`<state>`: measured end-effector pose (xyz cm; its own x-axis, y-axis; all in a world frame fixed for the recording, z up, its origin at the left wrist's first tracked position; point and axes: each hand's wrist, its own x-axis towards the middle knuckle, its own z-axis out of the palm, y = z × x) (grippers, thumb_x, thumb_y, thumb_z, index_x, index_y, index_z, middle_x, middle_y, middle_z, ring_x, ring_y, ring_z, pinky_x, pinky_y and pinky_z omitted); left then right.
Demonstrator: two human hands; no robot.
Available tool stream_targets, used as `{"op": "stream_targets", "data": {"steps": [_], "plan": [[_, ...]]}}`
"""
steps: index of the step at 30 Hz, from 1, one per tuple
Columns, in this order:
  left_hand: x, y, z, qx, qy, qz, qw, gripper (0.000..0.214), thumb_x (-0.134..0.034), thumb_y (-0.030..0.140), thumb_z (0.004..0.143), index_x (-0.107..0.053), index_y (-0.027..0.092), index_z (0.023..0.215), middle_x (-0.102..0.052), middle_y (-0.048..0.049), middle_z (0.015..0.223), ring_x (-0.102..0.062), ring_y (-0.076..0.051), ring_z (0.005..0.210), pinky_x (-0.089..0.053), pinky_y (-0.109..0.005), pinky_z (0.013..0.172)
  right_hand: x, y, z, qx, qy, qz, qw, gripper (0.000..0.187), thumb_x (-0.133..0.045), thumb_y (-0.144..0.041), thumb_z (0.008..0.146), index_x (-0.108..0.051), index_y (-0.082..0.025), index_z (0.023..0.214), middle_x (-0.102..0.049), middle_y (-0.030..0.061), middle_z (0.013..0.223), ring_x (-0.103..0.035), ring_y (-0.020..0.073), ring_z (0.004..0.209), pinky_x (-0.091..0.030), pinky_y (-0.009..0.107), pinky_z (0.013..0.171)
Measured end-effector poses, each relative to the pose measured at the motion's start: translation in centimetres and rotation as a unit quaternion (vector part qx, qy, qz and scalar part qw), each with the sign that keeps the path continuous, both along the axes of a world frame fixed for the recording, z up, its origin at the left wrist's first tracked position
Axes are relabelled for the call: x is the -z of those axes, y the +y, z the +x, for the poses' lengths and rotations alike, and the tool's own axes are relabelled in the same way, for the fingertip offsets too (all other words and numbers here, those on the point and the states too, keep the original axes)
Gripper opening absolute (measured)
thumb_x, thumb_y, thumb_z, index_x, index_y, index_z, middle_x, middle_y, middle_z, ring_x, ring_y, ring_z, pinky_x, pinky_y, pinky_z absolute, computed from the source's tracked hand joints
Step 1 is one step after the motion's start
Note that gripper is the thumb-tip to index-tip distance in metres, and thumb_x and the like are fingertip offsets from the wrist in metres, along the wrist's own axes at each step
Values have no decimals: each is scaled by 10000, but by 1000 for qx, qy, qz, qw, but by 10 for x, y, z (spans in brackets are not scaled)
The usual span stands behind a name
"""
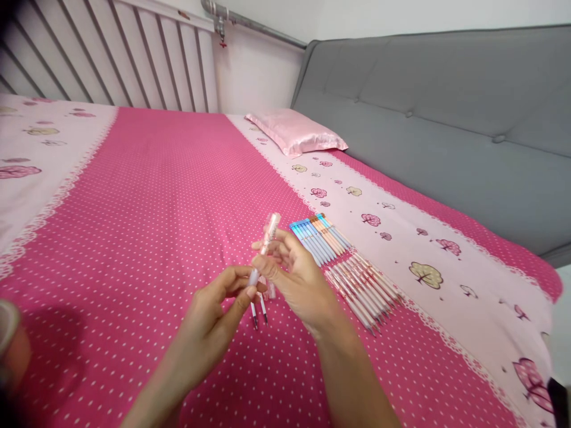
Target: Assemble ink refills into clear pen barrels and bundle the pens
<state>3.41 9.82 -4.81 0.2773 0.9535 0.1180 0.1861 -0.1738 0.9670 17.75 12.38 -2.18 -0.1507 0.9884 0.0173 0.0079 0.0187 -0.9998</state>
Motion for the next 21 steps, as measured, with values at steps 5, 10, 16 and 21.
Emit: {"op": "stream_targets", "data": {"steps": [5, 10, 16, 21], "plan": [[-3, -4, -2, 16, -11, -2, 1000, 203, -352, 314, 933, -520, 201, 942, -517, 11, 686, -450, -132, 570, -429, -315, 702, -3, -2, 5, -44, 52, -17, 997, 386, -507, -353, 882, -472, -251, 1253, -605, 63, 1191, -538, 185, 1129, -392, 410, 997], [-2, -5, -4, 22, -5, -3, 1000, 213, -331, 318, 937, -502, 210, 868, -498, 14, 667, -421, -129, 550, -427, -320, 707, -2, -2, 8, -54, 57, -36, 996, 478, -566, -304, 847, -418, -260, 1299, -636, 63, 1136, -601, 183, 1008, -479, 379, 875], [-2, -3, -2, 22, -8, 1, 1000, 214, -363, 316, 929, -541, 206, 977, -531, 7, 689, -440, -131, 557, -428, -313, 687, -3, -1, 7, -29, 51, -44, 997, 485, -646, -307, 786, -472, -241, 1234, -669, 57, 1015, -630, 175, 914, -478, 367, 863], [-2, -1, -1, 16, -11, 7, 1000, 212, -419, 312, 914, -562, 187, 1008, -589, -14, 728, -490, -134, 599, -448, -311, 685, -1, 1, 6, 16, 30, -40, 999, 523, -712, -304, 713, -507, -233, 1189, -661, 22, 874, -625, 169, 881, -450, 354, 880]]}}
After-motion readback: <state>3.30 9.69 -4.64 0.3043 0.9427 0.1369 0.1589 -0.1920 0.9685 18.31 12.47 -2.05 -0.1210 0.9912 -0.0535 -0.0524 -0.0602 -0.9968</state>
